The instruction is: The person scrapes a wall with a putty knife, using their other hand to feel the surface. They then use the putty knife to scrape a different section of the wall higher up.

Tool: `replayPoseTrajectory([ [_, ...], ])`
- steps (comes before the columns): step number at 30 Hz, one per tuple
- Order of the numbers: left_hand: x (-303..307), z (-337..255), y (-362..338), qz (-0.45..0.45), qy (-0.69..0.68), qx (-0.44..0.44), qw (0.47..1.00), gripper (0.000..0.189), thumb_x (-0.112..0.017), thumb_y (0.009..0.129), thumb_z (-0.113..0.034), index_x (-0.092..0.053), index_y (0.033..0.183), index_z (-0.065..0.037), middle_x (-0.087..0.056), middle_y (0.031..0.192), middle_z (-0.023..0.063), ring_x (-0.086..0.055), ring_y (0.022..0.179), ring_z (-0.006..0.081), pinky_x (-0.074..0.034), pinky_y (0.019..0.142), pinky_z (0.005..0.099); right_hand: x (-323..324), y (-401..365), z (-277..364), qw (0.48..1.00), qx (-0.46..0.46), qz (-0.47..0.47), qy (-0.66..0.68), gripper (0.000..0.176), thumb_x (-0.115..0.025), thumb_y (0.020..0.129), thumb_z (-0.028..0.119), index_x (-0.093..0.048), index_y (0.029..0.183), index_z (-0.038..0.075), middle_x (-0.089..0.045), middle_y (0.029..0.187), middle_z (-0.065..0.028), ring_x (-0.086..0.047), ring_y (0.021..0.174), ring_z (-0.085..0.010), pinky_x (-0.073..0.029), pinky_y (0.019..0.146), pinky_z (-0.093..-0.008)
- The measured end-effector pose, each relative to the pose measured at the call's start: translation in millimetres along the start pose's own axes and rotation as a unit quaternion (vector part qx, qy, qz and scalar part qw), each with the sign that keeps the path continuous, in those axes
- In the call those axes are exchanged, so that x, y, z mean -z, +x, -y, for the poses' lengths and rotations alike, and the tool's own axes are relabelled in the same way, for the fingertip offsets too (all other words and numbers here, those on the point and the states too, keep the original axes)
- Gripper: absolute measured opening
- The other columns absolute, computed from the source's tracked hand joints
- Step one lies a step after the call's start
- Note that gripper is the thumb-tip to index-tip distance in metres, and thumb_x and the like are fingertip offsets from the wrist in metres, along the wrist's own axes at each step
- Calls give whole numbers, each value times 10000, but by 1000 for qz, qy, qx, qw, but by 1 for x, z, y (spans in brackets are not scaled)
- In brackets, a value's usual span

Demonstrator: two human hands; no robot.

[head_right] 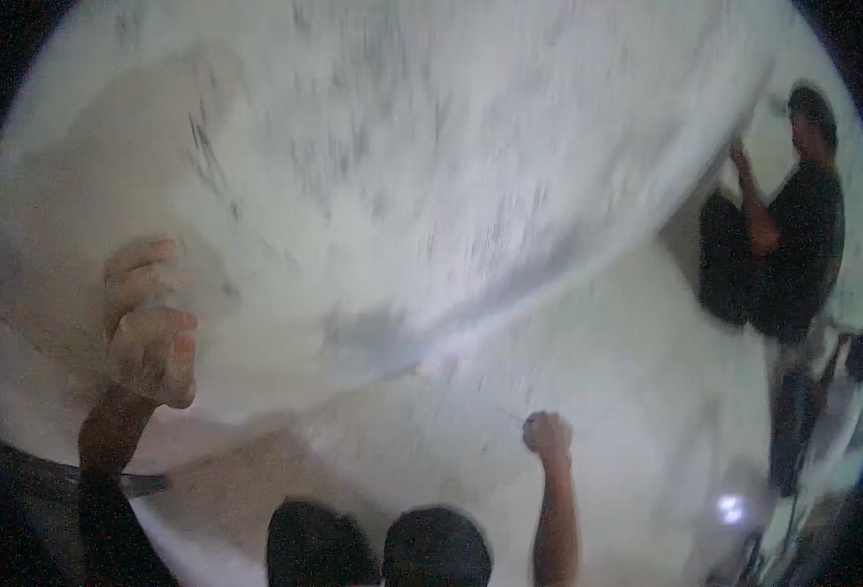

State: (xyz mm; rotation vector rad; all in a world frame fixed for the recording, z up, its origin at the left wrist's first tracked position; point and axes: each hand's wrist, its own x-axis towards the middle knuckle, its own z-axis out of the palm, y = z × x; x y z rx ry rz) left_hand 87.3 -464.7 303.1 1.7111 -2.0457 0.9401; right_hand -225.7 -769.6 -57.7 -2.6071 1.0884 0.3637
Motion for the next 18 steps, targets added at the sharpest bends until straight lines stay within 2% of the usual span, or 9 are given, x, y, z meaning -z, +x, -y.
replayPoseTrajectory([
  [2,-15,-3,33,-91,124,15,988,248,-541,789,-277,-510,940,-83,-501,1093,162,-453,1090,324,-395,850,460,86,25,32,954,10,-181,239,252,-534,822,278,-673,874,73,-633,752,-180,-619,702,-359,-479,648,-366],
  [3,-24,-14,44,-105,155,28,982,261,-546,788,-288,-519,946,-82,-503,1116,176,-451,1101,328,-384,860,463,106,28,41,926,40,-206,314,258,-510,868,239,-645,879,18,-642,739,-136,-619,626,-263,-465,587,-313],
  [4,-33,-25,55,-117,186,41,975,274,-551,787,-299,-528,951,-81,-505,1139,190,-449,1111,332,-374,869,466,107,15,38,928,47,-192,315,258,-510,868,239,-645,879,18,-642,739,-136,-619,626,-263,-465,587,-313],
  [6,-48,-41,88,-164,253,116,946,323,-572,785,-325,-546,996,-82,-515,1170,189,-461,1116,326,-321,923,470,118,3,45,782,151,-112,595,240,-484,902,190,-589,819,-8,-543,598,-63,-452,482,-77,-385,456,-235],
  [8,-61,-29,90,-143,246,117,952,351,-587,777,-349,-551,1014,-91,-518,1180,167,-461,1130,321,-299,944,476,113,-1,60,754,132,-57,641,191,-476,905,131,-588,942,-19,-570,660,-32,-456,493,-46,-362,432,-205],
  [11,-43,-30,90,-84,154,100,979,434,-609,762,-396,-555,1088,-116,-525,1197,112,-450,1169,295,-279,976,466,137,-46,86,743,170,17,647,178,-501,886,119,-570,974,-21,-593,668,-49,-451,471,-45,-348,422,-196],
  [13,-39,-37,92,-14,72,97,993,452,-605,790,-373,-530,1153,-115,-527,1185,130,-463,1159,288,-323,962,443,160,-71,107,755,191,43,625,186,-525,868,119,-569,980,-23,-603,664,-45,-467,485,-54,-365,436,-203],
  [15,-55,-79,71,-18,-172,174,970,451,-619,804,-315,-511,1177,-87,-526,1160,158,-461,1152,286,-358,948,427,170,-86,129,775,289,-9,562,183,-554,842,97,-576,989,-9,-621,664,-67,-541,545,-89,-445,511,-245],
  [18,-9,-159,58,9,-200,288,936,417,-659,787,-249,-532,1131,-51,-541,1096,172,-551,1015,281,-455,819,398,196,-127,148,788,367,4,494,196,-591,815,88,-574,1000,23,-653,700,-101,-615,634,-112,-490,582,-264],
])
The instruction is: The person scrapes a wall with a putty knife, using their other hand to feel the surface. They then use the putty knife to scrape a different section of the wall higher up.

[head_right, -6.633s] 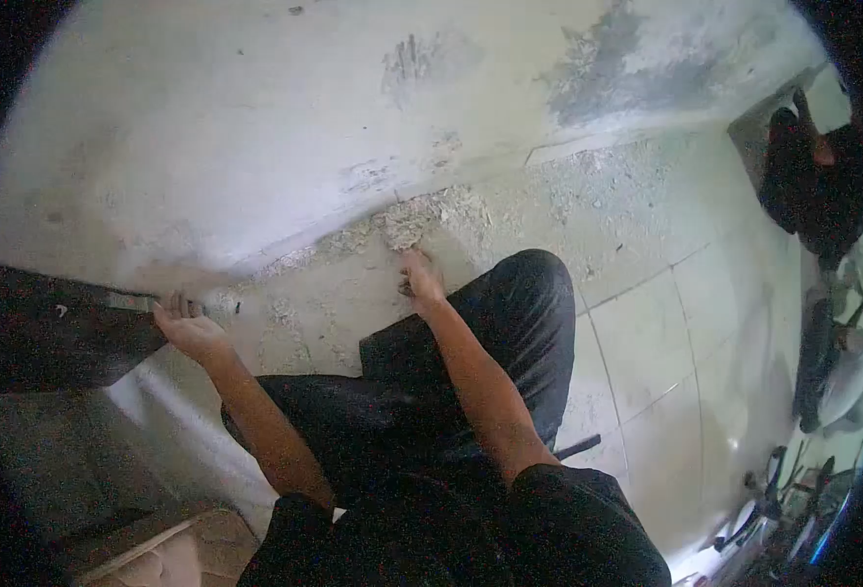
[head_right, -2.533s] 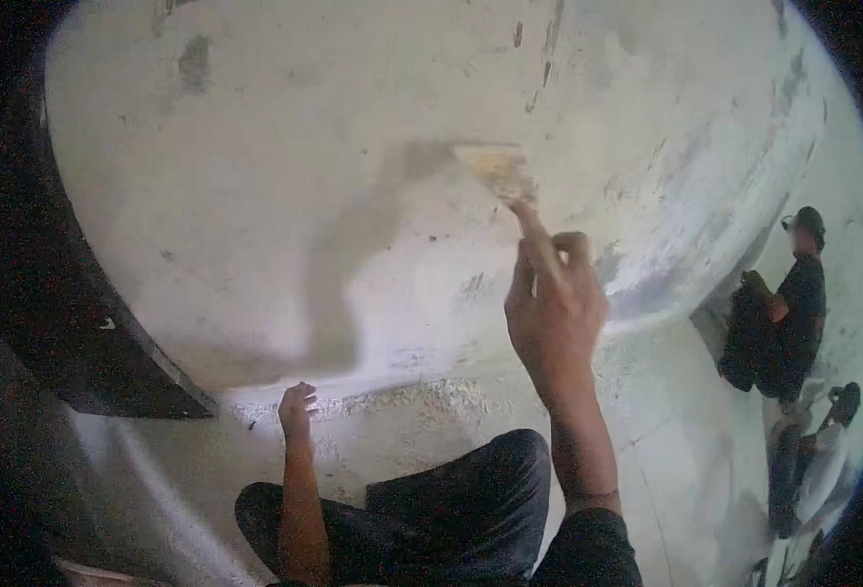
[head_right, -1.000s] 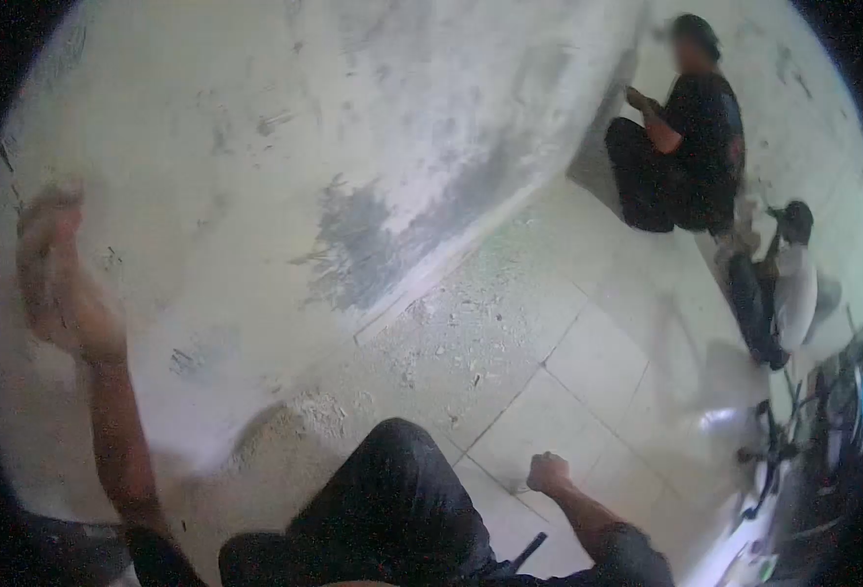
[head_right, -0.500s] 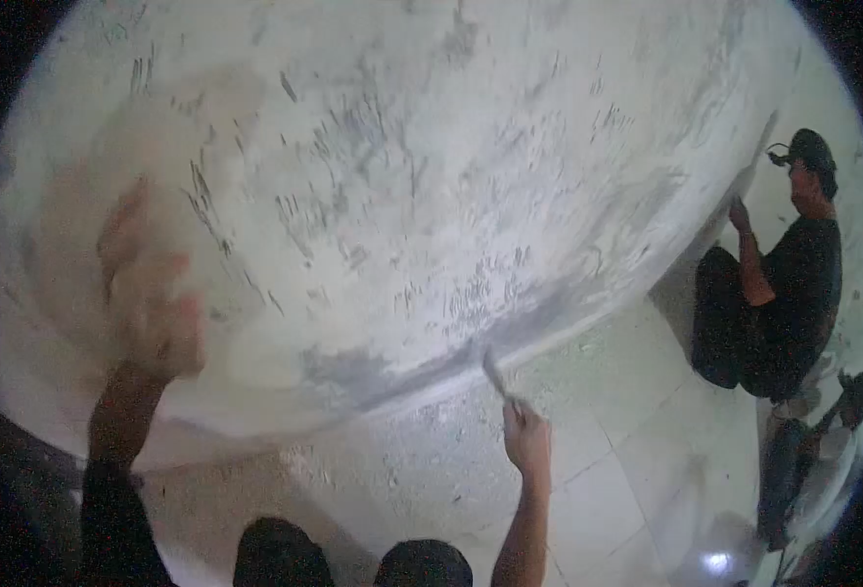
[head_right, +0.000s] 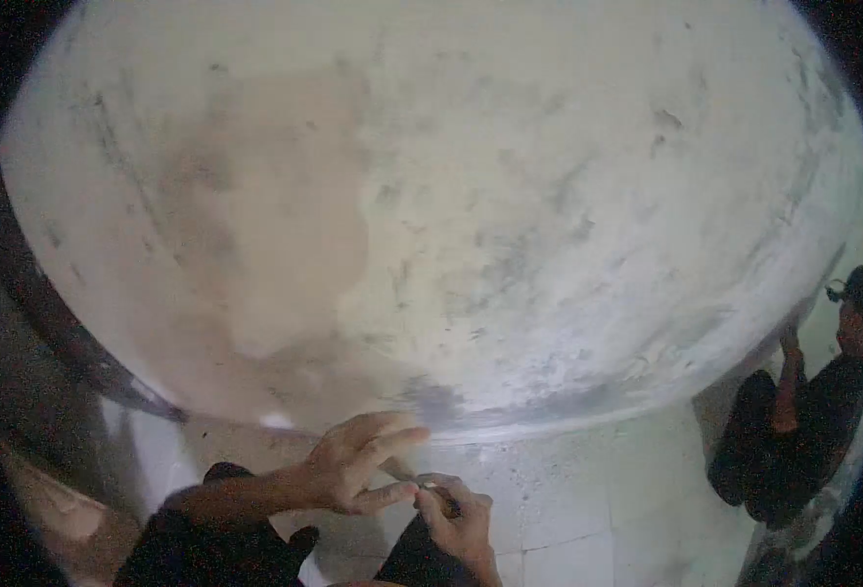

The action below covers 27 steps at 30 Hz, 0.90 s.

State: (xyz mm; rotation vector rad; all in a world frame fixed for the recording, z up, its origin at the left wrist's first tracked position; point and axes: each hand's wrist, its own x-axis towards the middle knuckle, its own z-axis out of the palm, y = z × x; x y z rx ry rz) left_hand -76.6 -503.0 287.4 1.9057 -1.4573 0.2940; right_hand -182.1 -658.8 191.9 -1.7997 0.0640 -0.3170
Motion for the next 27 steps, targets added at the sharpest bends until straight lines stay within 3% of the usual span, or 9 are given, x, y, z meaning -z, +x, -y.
replayPoseTrajectory([
  [2,20,-10,-31,-4,-121,213,969,362,-673,775,-191,-541,1070,-28,-582,945,158,-620,804,256,-494,650,354,-14,-2,31,997,-53,11,62,221,-625,798,95,-554,997,34,-662,721,-112,-635,659,-119,-495,579,-253],
  [6,50,5,-88,-120,-23,87,989,291,-661,778,-130,-525,1004,-7,-585,782,120,-612,624,213,-477,530,310,-67,5,59,986,33,-38,160,308,-708,739,134,-519,948,8,-643,763,-147,-645,675,-153,-513,571,-268],
  [10,69,52,-148,-232,-132,165,950,226,-650,789,-116,-510,932,-10,-562,713,67,-571,603,145,-461,537,290,-107,25,79,963,268,33,-19,269,-702,746,142,-521,863,-19,-618,802,-150,-654,731,-210,-529,637,-312],
  [14,121,65,-180,-322,-240,237,885,176,-609,832,-133,-493,905,-24,-503,706,18,-477,556,86,-402,522,224,-184,31,133,926,372,36,59,217,-711,733,209,-588,807,46,-625,765,-97,-632,743,-214,-489,557,-307],
  [16,135,79,-181,-321,-252,211,888,144,-559,860,-127,-478,902,-15,-462,695,4,-427,536,90,-378,519,225,-211,42,155,901,433,2,-16,222,-644,783,283,-593,735,72,-633,714,-95,-565,648,-186,-439,546,-305],
  [19,163,74,-158,-360,-376,106,847,106,-516,869,-104,-482,889,-5,-498,762,32,-461,611,107,-392,566,250,-246,55,202,863,374,-29,338,312,-568,816,300,-511,585,97,-629,642,-67,-456,608,-202,-409,667,-372],
  [21,183,84,-151,-361,-301,67,880,202,-519,869,-175,-487,931,14,-533,859,97,-508,741,174,-415,667,301,-259,74,228,833,347,-164,400,348,-493,856,313,-424,577,117,-542,538,-42,-439,564,-192,-416,638,-361],
  [24,233,107,-132,-293,-103,-40,950,455,-540,837,-351,-481,1072,34,-535,1020,207,-503,983,303,-364,889,397,-253,83,252,774,292,-13,562,381,-415,884,317,-341,556,137,-397,451,-18,-352,436,-158,-377,490,-303],
  [27,276,173,-100,-458,98,-166,868,579,-518,808,-427,-446,1188,4,-469,1185,237,-405,1143,366,-240,979,472,-239,95,243,772,316,-46,550,454,-378,879,421,-317,534,132,-303,428,-2,-245,366,-121,-228,371,-283],
])
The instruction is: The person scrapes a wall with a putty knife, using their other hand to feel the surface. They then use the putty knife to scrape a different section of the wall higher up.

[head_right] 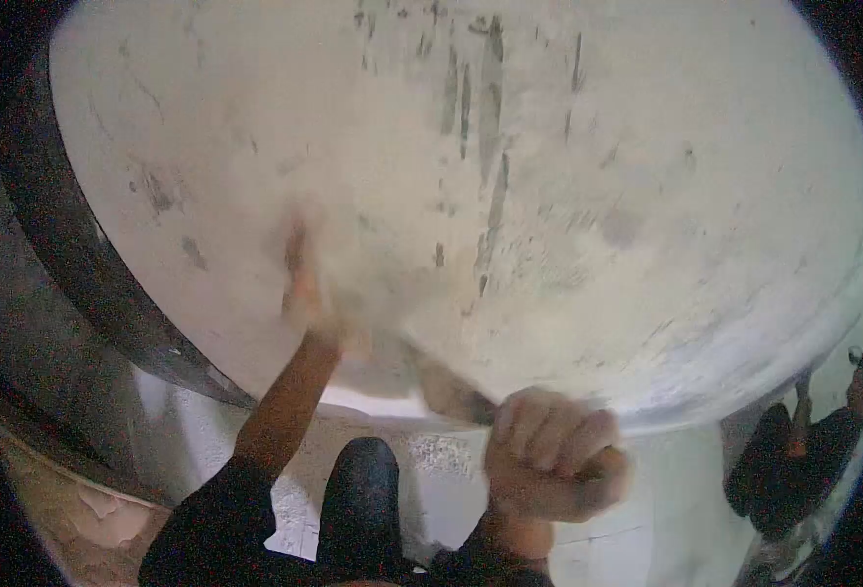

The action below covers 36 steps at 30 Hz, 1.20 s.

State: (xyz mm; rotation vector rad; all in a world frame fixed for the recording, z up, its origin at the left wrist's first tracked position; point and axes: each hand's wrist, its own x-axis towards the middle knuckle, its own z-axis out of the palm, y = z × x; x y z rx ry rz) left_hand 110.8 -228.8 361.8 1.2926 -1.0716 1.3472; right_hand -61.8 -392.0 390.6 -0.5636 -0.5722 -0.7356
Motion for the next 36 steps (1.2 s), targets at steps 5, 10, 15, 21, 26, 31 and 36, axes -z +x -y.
replayPoseTrajectory([
  [5,3,-2,-9,60,298,-34,952,634,-430,842,-459,-395,1261,15,-324,1339,293,-261,1283,412,-101,1047,535,-12,39,12,991,73,99,-51,592,-351,828,618,-283,504,127,-259,420,7,-188,375,-116,-161,388,-279],
  [10,-7,-2,-9,36,358,-1,933,559,-420,867,-339,-396,1281,36,-308,1358,278,-231,1301,409,-89,1046,549,-46,105,32,945,58,307,-97,463,-355,809,504,-290,559,119,-265,497,-34,-252,480,-183,-273,573,-321],
  [15,-6,-9,-8,47,390,44,918,539,-408,878,-297,-379,1288,52,-302,1373,254,-210,1316,384,-73,1051,547,-40,136,-7,991,50,120,-21,436,-329,853,483,-446,721,84,-382,615,-72,-352,566,-193,-310,599,-323],
  [21,-5,-5,-6,56,402,47,913,529,-409,868,-252,-361,1305,43,-268,1399,232,-189,1327,368,-73,1054,541,-46,141,-30,940,-40,320,-112,457,-347,915,389,-357,550,115,-272,457,-8,-174,422,-151,-177,422,-306],
  [26,-3,-8,-5,62,391,38,917,529,-427,856,-225,-356,1310,36,-235,1414,228,-185,1327,371,-78,1051,549,-53,150,2,899,-11,431,-81,390,-367,898,376,-377,617,106,-306,537,-22,-269,494,-165,-243,494,-298],
  [31,-1,-6,-6,56,383,15,922,493,-406,850,-148,-364,1295,59,-294,1379,251,-215,1315,384,-85,1048,552,-55,159,7,885,-49,458,-75,326,-345,896,359,-442,806,61,-424,749,-63,-385,707,-195,-304,681,-329],
  [36,0,-9,-11,50,363,15,930,480,-372,853,-142,-374,1276,84,-314,1365,258,-226,1312,383,-95,1050,550,-35,200,-2,844,-120,517,-76,347,-310,925,329,-427,1018,16,-495,1000,-99,-464,963,-221,-333,913,-396],
])
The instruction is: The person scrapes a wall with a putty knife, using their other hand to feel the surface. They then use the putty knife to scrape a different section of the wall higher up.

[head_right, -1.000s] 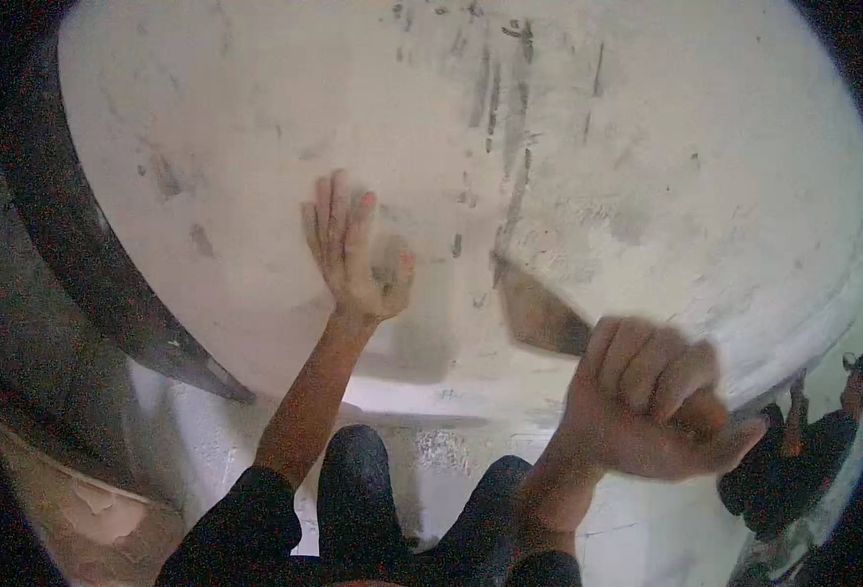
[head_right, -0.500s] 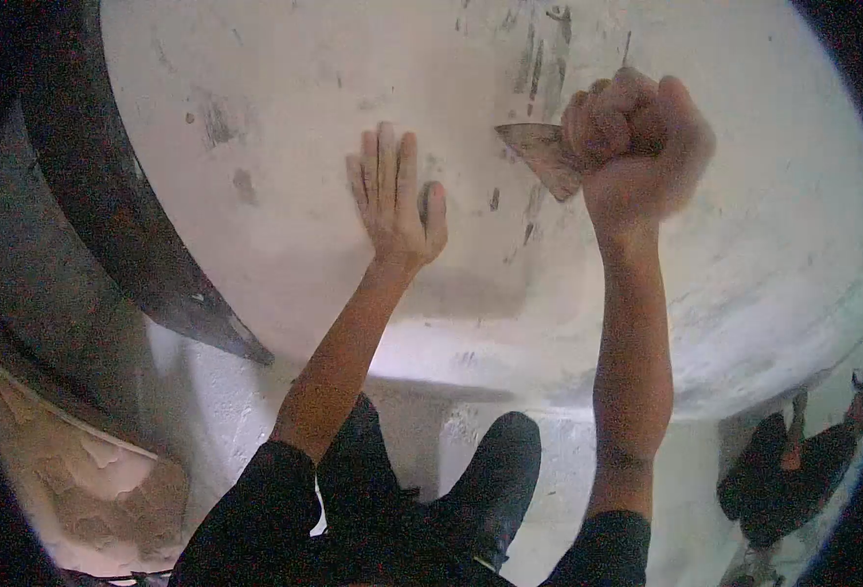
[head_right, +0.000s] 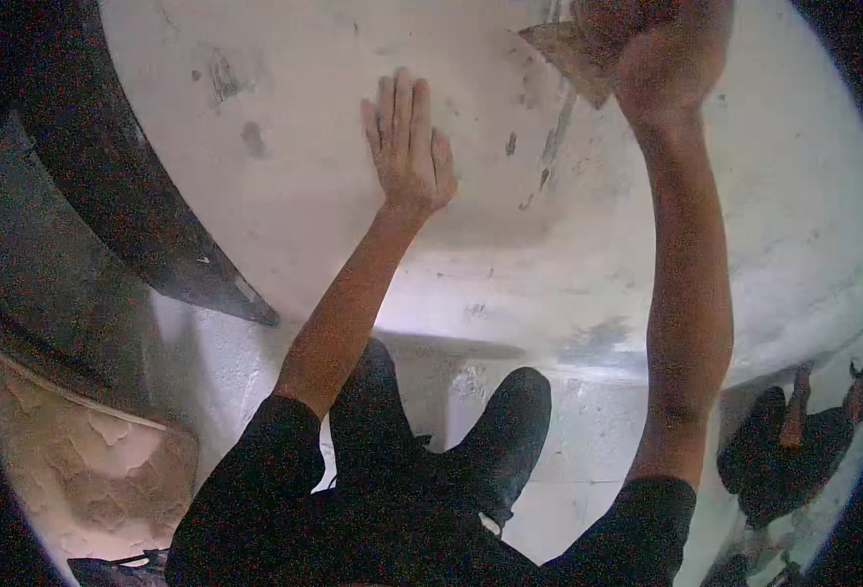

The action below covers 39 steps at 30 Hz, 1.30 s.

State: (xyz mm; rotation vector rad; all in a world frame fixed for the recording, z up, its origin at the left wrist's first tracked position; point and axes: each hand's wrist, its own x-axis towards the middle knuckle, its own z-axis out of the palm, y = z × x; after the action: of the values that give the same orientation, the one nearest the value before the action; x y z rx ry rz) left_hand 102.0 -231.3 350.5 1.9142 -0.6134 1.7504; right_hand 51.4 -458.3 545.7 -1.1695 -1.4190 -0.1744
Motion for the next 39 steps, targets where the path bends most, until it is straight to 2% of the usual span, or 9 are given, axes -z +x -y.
replayPoseTrajectory([
  [6,4,0,5,-3,-14,3,1000,505,-348,863,-211,-369,1280,73,-304,1368,260,-222,1313,382,-100,1052,549,35,27,-12,987,-94,122,-46,455,-317,880,440,-505,847,27,-471,757,-78,-443,755,-223,-368,774,-348],
  [12,-5,9,4,-52,-66,-11,996,620,-398,862,-392,-274,1345,-22,-284,1389,237,-211,1314,391,-98,1036,578,-25,31,1,984,89,80,-132,341,-438,893,288,-362,611,112,-337,552,1,-318,487,-109,-302,435,-272],
  [16,-1,6,3,-44,-75,-14,996,620,-322,886,-467,-252,1313,-24,-280,1367,285,-247,1282,433,-105,1022,589,-64,23,-30,981,-2,-93,-171,389,-373,878,393,-375,635,90,-353,579,-24,-311,517,-153,-296,500,-287],
  [22,-5,9,-1,-63,-79,-19,995,735,-366,843,-583,-246,1359,-74,-281,1383,254,-228,1307,395,-119,1021,591,-37,23,-4,916,-31,96,-389,369,-405,904,388,-541,847,50,-508,717,-61,-476,607,-182,-429,607,-324],
  [26,-3,7,-1,-60,-77,-2,995,726,-348,848,-588,-252,1356,-78,-283,1380,258,-229,1304,401,-121,1020,592,-54,7,-28,943,60,-220,-243,438,-359,909,449,-542,966,55,-528,800,-106,-529,775,-235,-420,809,-407],
  [33,-7,11,3,-47,-52,-13,997,744,-327,838,-605,-265,1324,-45,-257,1387,262,-230,1288,429,-109,1015,602,-66,30,-5,998,37,20,-41,530,-289,899,523,-449,604,112,-355,534,-13,-297,492,-137,-206,476,-266],
  [35,-4,5,-4,-31,-60,-10,998,741,-330,839,-601,-264,1325,-45,-255,1388,261,-231,1288,429,-110,1014,602,-80,27,-46,959,-37,-255,-116,412,-355,902,392,-318,609,104,-265,515,7,-237,455,-126,-231,456,-277],
  [36,-3,3,-5,-30,-57,-3,998,736,-333,839,-595,-264,1326,-48,-255,1389,260,-233,1288,425,-110,1016,599,-65,26,-49,991,-76,-73,-87,428,-347,907,399,-303,604,100,-270,518,9,-245,461,-123,-273,466,-265],
  [39,-7,10,1,-50,-52,-12,997,733,-345,837,-588,-265,1326,-47,-258,1388,260,-238,1287,422,-110,1019,592,-75,14,-43,978,27,-177,-112,352,-402,910,287,-366,637,68,-357,563,-20,-347,503,-132,-341,495,-278],
])
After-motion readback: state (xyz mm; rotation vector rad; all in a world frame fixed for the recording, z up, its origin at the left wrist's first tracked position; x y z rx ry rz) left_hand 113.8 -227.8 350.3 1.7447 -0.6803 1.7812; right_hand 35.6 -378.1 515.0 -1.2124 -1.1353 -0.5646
